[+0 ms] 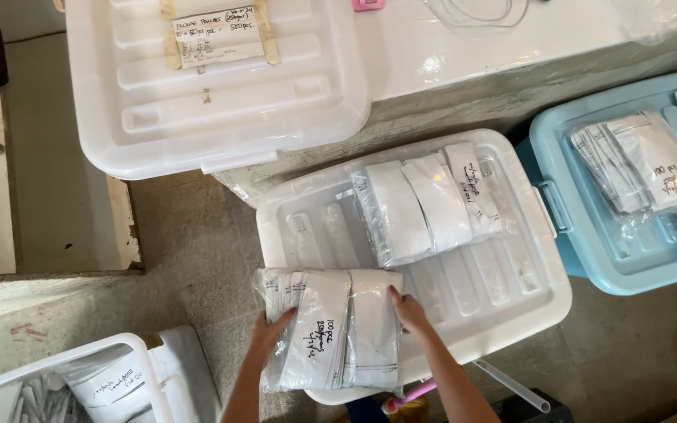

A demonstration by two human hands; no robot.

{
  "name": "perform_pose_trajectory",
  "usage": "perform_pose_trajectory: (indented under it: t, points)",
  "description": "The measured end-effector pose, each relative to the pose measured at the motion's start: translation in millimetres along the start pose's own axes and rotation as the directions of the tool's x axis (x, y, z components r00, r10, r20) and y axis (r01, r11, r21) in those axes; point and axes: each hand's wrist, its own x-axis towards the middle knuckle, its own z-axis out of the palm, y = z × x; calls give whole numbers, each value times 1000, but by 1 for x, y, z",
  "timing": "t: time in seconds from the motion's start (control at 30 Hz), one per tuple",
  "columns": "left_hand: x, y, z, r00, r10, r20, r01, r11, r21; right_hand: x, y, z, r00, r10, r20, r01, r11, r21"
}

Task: Sorting and organizing plastic-wrapped bundles into storage bins

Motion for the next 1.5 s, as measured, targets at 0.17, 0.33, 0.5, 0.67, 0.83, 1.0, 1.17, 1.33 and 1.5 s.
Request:
perform_pose_trajectory:
  t: [0.17, 0.33, 0.5, 0.67, 0.83, 1.0, 1.17, 1.33, 1.5]
  points:
    - [18, -20, 6, 999, -38, 30, 41, 995, -90, -43, -13, 20, 981, 188, 42, -189, 899, 396]
    - [13, -59, 0, 995, -94, 14, 95, 986, -135, -55, -14, 36, 983, 179, -36, -159, 935, 319]
    - [-36, -134, -41, 973, -199, -116, 163, 951, -262, -119, -38, 70, 987, -7, -163, 51, 963, 265]
    - [-93, -250, -100, 926, -270, -263, -1, 696, -718, -145, -75, 162, 972, -235, -3, 235, 971, -53]
    - [-152, -329, -186, 826, -455, -332, -17, 570, -822, -207, -146, 302, 860, -379, 342, 476, 837, -270]
    - [-138, -403, -257, 655, -689, -311, -136, 297, -945, -233, -222, 470, 579, -448, 681, 784, 534, -316]
    - [-57, -431, -316, 661, -690, -295, -185, 232, -955, -203, -314, 611, 609, -380, 696, 793, 298, -531]
    - [19, -448, -341, 885, -462, -57, 68, 250, -966, -187, -349, 689, 720, -318, 617, 652, 5, -758]
    - [94, -453, -350, 785, -381, -489, 237, 913, -331, -148, -321, 740, 529, -461, 712, 659, -305, -688]
